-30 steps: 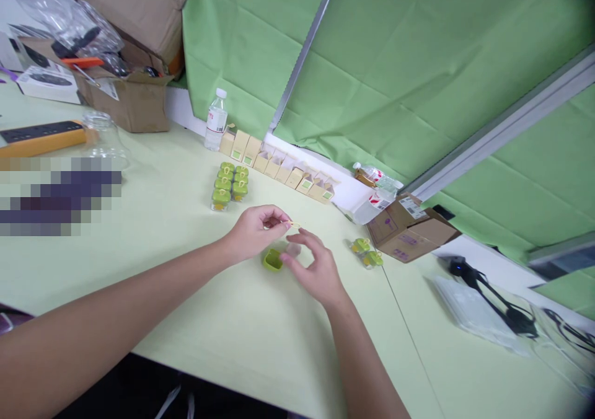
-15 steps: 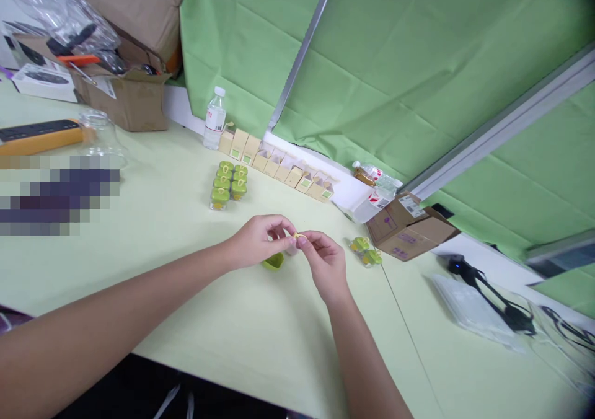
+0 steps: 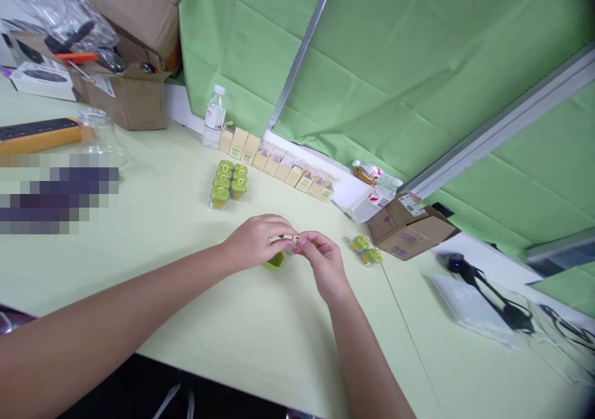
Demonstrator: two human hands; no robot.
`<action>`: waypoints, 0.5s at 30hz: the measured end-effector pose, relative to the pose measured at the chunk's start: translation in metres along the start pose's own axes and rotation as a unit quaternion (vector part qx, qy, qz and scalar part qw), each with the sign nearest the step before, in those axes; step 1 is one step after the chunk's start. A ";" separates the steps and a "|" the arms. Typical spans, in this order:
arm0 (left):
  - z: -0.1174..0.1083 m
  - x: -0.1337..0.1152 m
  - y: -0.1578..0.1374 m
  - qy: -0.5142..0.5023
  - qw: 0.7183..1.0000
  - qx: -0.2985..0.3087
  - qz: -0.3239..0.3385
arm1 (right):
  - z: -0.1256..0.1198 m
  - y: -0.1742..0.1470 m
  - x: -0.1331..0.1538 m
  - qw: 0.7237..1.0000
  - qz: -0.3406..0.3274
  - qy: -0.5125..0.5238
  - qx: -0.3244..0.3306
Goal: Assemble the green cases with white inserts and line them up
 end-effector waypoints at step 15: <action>0.000 0.002 0.001 0.014 0.998 -0.050 0.020 | 0.001 0.000 0.002 0.999 -0.035 -0.005 0.019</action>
Point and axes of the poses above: each hand's wrist, its own y-axis towards the middle knuckle, its own z-axis out of the palm, x = y × z, the point moved 4 cm from there along y, towards the middle knuckle, and after that the axes turned 9 degrees about y, right-handed, at the moved point
